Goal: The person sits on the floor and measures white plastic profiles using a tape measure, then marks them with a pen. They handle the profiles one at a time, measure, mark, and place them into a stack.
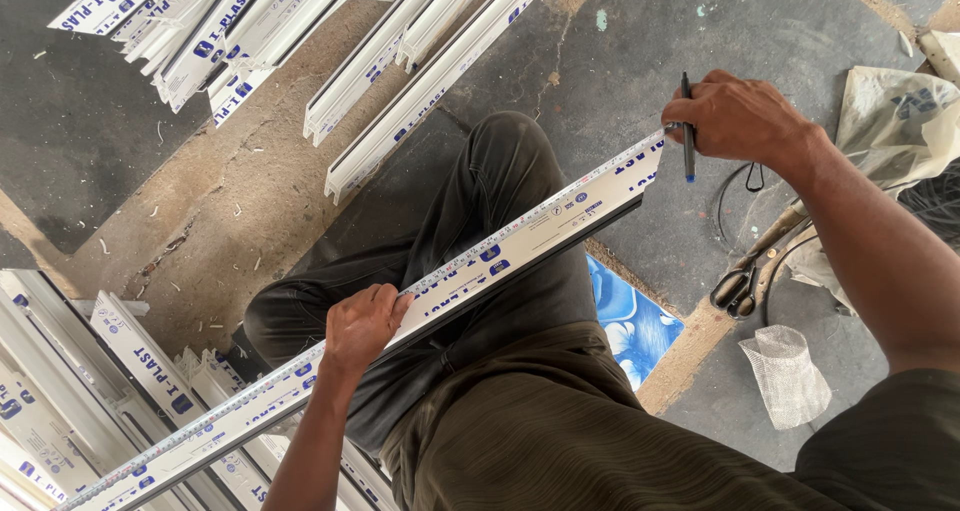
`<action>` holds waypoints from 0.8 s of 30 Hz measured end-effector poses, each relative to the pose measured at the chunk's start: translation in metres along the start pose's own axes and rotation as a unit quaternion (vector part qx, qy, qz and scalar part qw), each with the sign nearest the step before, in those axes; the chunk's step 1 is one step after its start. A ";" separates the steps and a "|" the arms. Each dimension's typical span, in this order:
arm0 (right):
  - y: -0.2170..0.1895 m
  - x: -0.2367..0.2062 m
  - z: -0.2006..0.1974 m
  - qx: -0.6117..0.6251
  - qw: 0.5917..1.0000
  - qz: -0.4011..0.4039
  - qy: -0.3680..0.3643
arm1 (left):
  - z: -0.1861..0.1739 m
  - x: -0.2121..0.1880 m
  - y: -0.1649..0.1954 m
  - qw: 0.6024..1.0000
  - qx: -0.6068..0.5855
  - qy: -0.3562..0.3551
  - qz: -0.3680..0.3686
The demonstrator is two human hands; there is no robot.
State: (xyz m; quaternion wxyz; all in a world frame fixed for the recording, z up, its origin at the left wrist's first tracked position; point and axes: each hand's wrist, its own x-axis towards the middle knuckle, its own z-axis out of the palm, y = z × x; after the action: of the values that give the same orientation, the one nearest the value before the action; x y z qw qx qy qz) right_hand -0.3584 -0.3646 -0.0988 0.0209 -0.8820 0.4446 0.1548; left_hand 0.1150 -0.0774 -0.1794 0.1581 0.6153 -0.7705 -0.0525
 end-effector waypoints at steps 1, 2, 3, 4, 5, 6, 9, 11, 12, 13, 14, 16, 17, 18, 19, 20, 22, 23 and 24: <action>0.000 0.000 0.000 -0.001 1.000 0.002 -0.004 | 0.001 0.000 -0.001 1.000 0.000 0.004 0.003; -0.001 0.000 0.000 -0.003 1.000 0.003 -0.008 | 0.001 -0.001 -0.001 1.000 -0.001 0.008 0.006; -0.001 -0.001 0.000 -0.002 1.000 0.005 -0.004 | 0.002 -0.001 -0.001 1.000 -0.003 0.011 0.007; -0.002 -0.001 0.000 -0.002 1.000 0.008 0.000 | 0.002 -0.002 -0.002 1.000 -0.005 0.014 0.007; -0.002 -0.001 0.000 -0.002 1.000 0.010 0.004 | 0.002 -0.002 -0.002 1.000 -0.006 0.016 0.007; -0.002 -0.002 0.000 -0.001 1.000 0.008 0.007 | 0.002 -0.002 -0.002 1.000 -0.004 0.015 0.007; -0.002 -0.002 0.001 0.000 1.000 0.006 0.016 | 0.002 -0.002 -0.002 1.000 0.002 0.009 0.005; -0.002 -0.002 0.001 0.001 1.000 0.011 0.017 | 0.002 -0.002 -0.001 1.000 0.003 0.004 0.001; -0.002 -0.002 0.002 0.002 1.000 0.010 0.017 | 0.002 -0.001 -0.001 1.000 0.001 0.007 0.002; -0.002 -0.002 0.002 0.002 1.000 0.009 0.018 | 0.002 -0.001 -0.001 1.000 -0.002 0.011 0.004; -0.002 -0.002 0.002 0.003 1.000 0.009 0.018 | 0.002 -0.001 -0.001 1.000 -0.004 0.015 0.006; -0.001 -0.002 0.002 0.003 1.000 0.010 0.015 | 0.001 -0.001 -0.001 1.000 -0.006 0.021 0.011; -0.001 -0.002 0.002 0.003 1.000 0.010 0.014 | 0.000 -0.001 0.000 1.000 -0.006 0.025 0.013; -0.002 -0.002 0.002 0.001 1.000 0.009 0.017 | -0.001 -0.001 0.000 1.000 -0.002 0.019 0.010; -0.002 -0.002 0.001 -0.002 1.000 0.008 0.019 | -0.001 -0.001 0.000 1.000 0.001 0.014 0.007; -0.002 -0.002 0.001 -0.004 1.000 0.007 0.022 | -0.002 0.000 0.000 1.000 0.004 0.009 0.004; -0.002 -0.002 0.001 0.000 1.000 0.011 0.012 | -0.003 0.000 0.000 1.000 0.009 -0.016 -0.005; -0.002 -0.002 0.000 0.001 1.000 0.013 0.008 | -0.003 0.001 -0.001 0.999 0.012 -0.028 -0.009; -0.002 -0.002 0.000 0.002 1.000 0.014 0.008 | -0.003 0.001 -0.002 0.999 0.012 -0.036 -0.011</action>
State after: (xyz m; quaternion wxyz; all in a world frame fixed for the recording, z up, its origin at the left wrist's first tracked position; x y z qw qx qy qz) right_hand -0.3579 -0.3621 -0.0987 0.0167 -0.8771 0.4569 0.1471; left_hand 0.1171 -0.0786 -0.1770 0.1227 0.6231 -0.7695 -0.0668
